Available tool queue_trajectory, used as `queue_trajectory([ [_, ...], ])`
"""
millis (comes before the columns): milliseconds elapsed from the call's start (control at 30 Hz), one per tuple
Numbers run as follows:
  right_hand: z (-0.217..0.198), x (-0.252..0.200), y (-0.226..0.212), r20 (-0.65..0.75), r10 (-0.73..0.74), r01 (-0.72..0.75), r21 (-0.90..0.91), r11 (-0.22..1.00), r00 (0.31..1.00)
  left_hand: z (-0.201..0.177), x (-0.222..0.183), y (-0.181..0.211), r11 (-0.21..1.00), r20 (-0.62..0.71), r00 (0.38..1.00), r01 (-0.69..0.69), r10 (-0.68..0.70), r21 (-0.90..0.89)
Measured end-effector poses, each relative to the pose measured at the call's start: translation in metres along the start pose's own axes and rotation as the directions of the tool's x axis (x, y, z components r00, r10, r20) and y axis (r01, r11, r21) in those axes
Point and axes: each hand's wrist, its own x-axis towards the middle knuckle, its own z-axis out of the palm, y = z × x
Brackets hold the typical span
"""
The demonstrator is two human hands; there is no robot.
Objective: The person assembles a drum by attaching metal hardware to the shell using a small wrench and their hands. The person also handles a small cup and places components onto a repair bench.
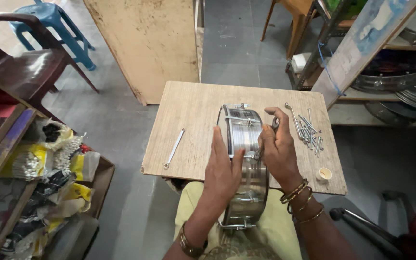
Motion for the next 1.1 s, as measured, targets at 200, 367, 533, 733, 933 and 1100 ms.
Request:
queue_trajectory([
  [200,0.003,-0.015,0.003,0.013,-0.051,0.052,-0.062,0.997,0.999,0.014,0.033,-0.007,0.99,0.065,0.998,0.012,-0.021,0.142],
  [367,-0.003,-0.024,0.007,-0.005,-0.04,0.04,-0.072,0.997,0.999,0.026,0.026,-0.01,0.988,0.013,0.999,0.049,-0.051,0.147],
  [533,-0.01,-0.041,0.016,0.004,-0.034,0.034,0.005,0.999,0.999,0.024,0.015,0.007,0.984,0.01,0.994,0.11,-0.113,0.141],
  [733,-0.017,-0.052,0.024,0.032,-0.101,0.098,0.091,0.991,0.994,0.017,0.015,0.021,0.964,0.025,0.971,0.231,-0.236,0.134],
  [933,-0.032,-0.061,0.02,-0.109,-0.156,0.181,0.285,0.941,0.982,0.011,0.008,0.012,0.983,-0.035,0.992,0.124,-0.121,0.138],
  [1100,-0.043,-0.046,0.015,-0.184,-0.25,0.296,0.294,0.909,0.951,0.005,0.002,0.018,0.982,-0.002,0.985,0.173,-0.173,0.074],
])
